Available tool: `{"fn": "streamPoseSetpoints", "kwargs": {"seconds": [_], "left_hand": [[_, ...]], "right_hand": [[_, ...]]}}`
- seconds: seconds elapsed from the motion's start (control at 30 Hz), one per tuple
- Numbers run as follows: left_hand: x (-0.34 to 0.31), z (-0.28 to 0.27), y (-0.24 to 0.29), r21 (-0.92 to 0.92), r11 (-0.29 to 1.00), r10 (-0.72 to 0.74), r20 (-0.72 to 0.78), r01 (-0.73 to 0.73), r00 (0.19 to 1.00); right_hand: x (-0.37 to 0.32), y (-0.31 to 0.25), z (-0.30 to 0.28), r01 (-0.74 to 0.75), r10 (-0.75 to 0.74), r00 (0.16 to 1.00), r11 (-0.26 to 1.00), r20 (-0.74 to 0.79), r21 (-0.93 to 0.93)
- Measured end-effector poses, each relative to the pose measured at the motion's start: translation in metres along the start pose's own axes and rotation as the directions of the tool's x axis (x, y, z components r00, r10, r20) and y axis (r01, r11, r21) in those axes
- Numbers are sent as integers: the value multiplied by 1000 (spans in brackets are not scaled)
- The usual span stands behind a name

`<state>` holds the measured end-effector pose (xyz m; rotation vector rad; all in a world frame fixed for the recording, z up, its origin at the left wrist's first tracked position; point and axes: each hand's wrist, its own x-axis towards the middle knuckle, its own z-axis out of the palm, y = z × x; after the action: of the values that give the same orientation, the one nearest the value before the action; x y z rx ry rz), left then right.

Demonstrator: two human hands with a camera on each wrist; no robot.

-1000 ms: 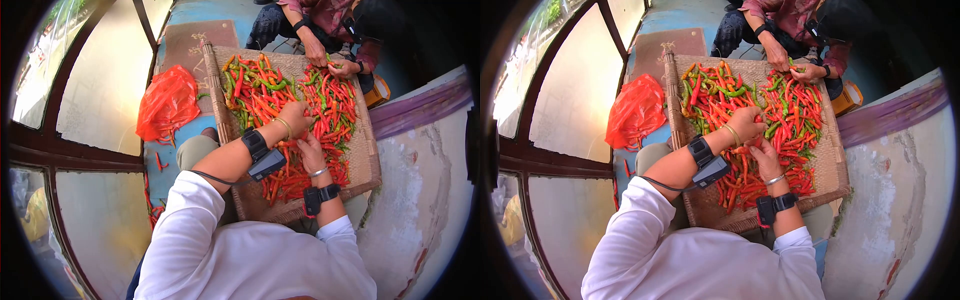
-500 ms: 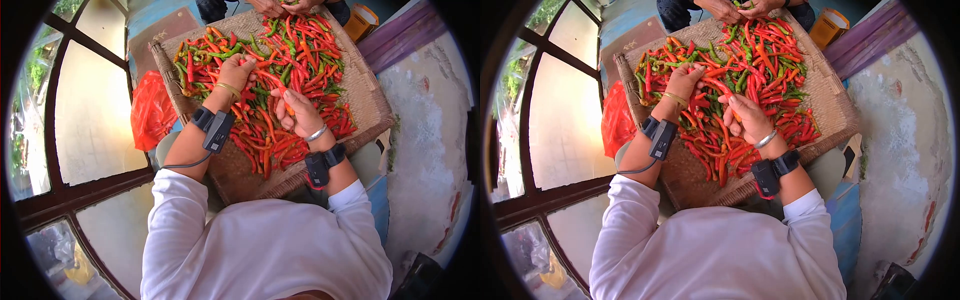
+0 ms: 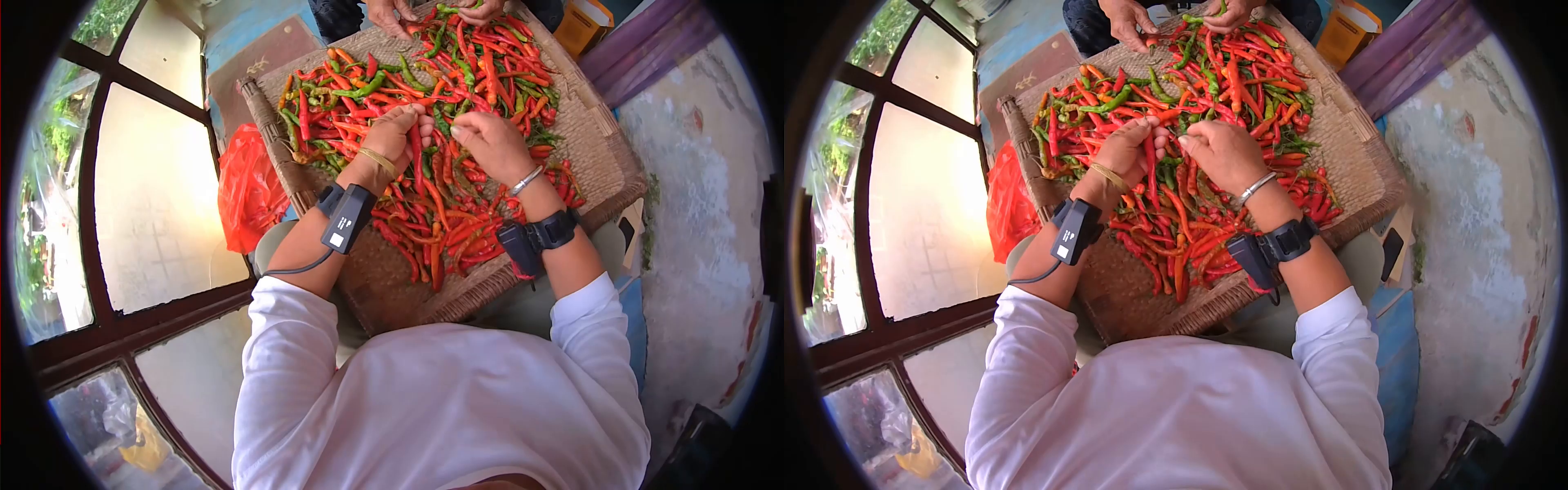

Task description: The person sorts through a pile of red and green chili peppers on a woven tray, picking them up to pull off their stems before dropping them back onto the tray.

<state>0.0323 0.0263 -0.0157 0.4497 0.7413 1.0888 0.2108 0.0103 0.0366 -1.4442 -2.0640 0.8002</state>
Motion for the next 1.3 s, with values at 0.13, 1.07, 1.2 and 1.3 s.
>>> {"fn": "streamPoseSetpoints", "kwargs": {"seconds": [0.13, 1.07, 1.2, 1.3], "left_hand": [[-5, 5, -8, -45, 998, 41, 82, -37, 996], [-11, -4, -18, 635, -721, -161, 236, -278, 958], [-25, 6, -7, 652, -728, -120, 184, -212, 976], [-25, 7, -6, 601, -759, -133, 231, -249, 964]], "right_hand": [[-22, -4, 53, -76, 80, 979, 997, 188, -24], [-24, 14, 42, -413, 345, 905, 565, 250, 714], [-35, 20, 72, -373, 291, 928, 757, 234, 536], [-36, 33, 81, -255, 214, 964, 915, 160, 312]]}}
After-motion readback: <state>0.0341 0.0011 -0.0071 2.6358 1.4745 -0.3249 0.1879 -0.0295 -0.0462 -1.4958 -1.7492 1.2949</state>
